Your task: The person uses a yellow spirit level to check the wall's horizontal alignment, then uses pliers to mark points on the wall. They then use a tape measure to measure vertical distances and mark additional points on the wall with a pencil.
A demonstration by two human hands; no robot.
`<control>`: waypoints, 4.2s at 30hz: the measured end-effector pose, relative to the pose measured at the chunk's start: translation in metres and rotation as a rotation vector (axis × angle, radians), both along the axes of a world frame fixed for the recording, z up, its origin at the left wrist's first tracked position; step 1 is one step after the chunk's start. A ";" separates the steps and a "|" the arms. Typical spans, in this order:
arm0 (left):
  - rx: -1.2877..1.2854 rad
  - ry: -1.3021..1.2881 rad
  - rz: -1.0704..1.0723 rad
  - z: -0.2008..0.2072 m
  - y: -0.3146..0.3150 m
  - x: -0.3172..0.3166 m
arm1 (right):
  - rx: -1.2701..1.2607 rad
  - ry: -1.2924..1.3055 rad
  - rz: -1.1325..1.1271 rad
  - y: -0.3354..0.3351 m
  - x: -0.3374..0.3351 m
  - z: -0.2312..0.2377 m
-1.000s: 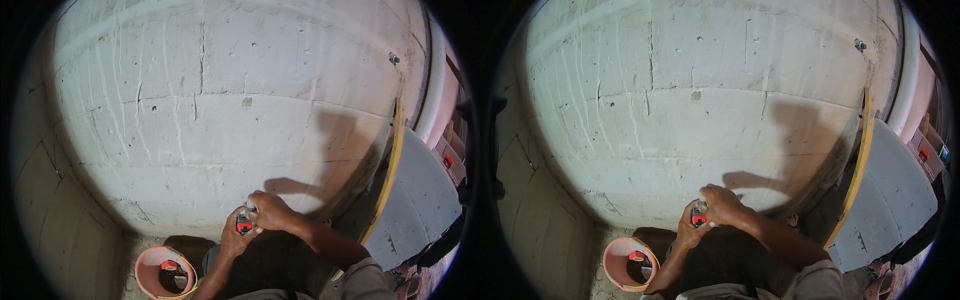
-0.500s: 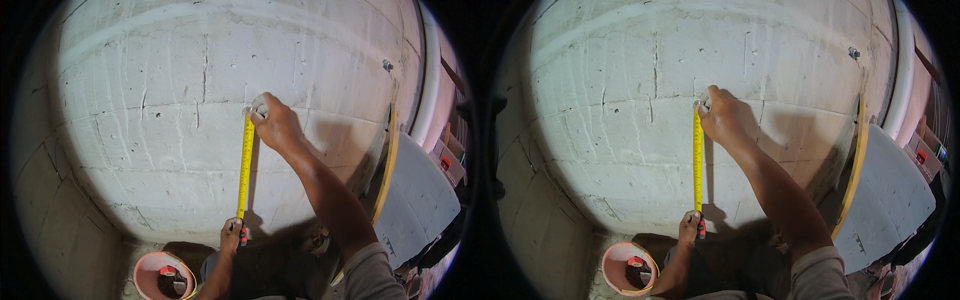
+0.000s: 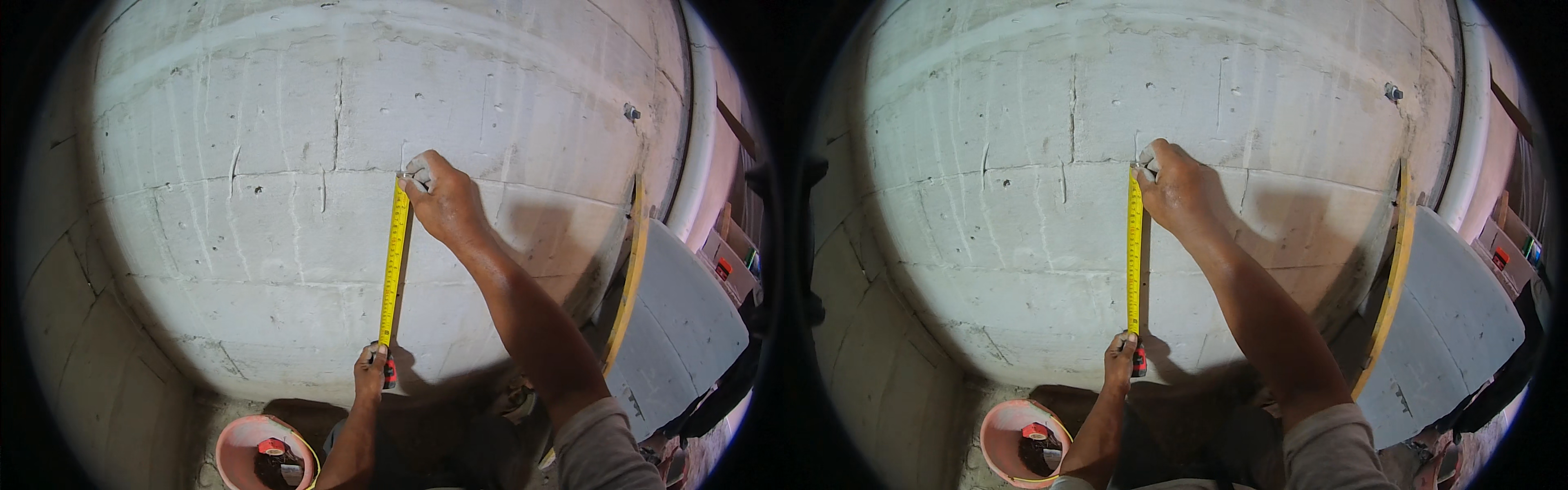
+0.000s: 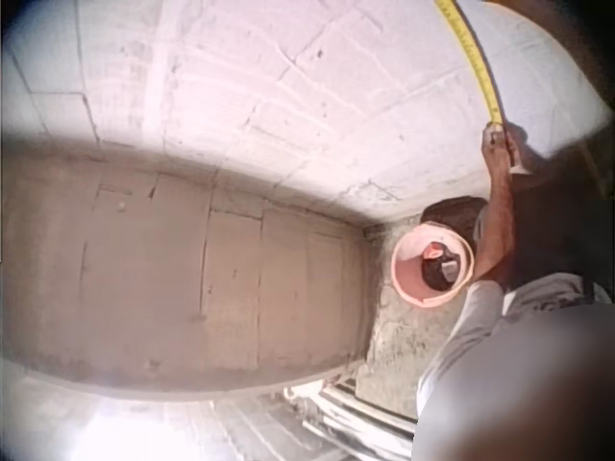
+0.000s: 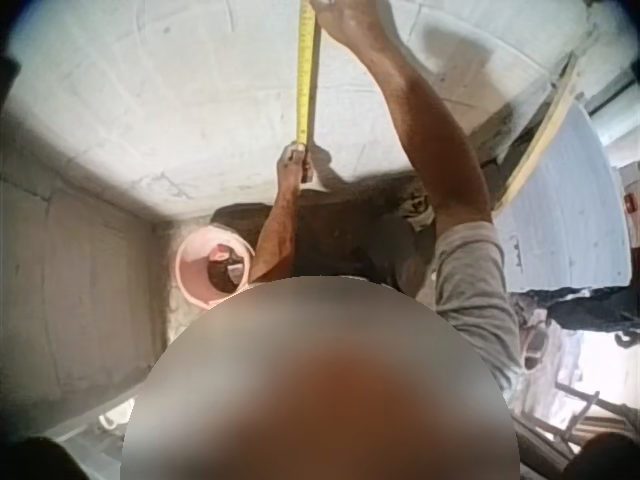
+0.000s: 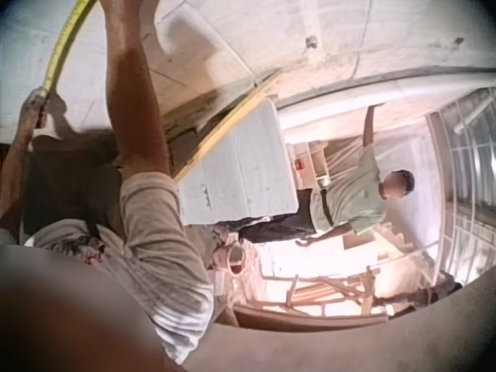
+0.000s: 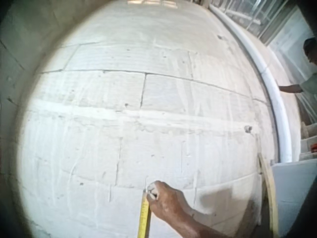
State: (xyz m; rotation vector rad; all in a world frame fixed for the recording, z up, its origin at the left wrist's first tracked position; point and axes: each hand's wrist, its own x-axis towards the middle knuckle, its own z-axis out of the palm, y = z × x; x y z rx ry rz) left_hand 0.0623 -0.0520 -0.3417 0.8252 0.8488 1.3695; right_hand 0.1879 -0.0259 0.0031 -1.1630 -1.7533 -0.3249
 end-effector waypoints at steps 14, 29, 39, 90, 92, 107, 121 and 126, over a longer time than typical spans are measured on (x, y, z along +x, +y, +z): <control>-0.029 0.001 0.039 0.008 0.007 0.006 | 0.046 0.003 -0.013 0.009 -0.003 -0.006; -0.009 0.041 0.141 0.002 0.016 0.032 | 0.072 0.034 0.031 0.016 -0.004 -0.012; -0.013 -0.067 0.095 0.007 0.015 0.031 | 0.148 -0.033 -0.005 0.013 -0.004 -0.010; 0.003 -0.006 0.180 -0.008 0.025 0.039 | 0.171 0.024 0.031 0.014 -0.005 -0.009; 0.008 -0.008 0.185 -0.008 0.026 0.040 | 0.140 0.036 0.021 0.014 -0.005 -0.010; -0.051 -0.025 0.221 0.005 0.022 0.043 | 0.191 0.010 0.000 0.015 -0.008 -0.011; -0.054 0.025 0.204 0.005 0.023 0.040 | 0.203 0.094 0.114 0.016 -0.007 -0.010; -0.043 0.003 0.192 0.005 0.021 0.040 | 0.187 0.042 0.058 0.017 -0.004 -0.011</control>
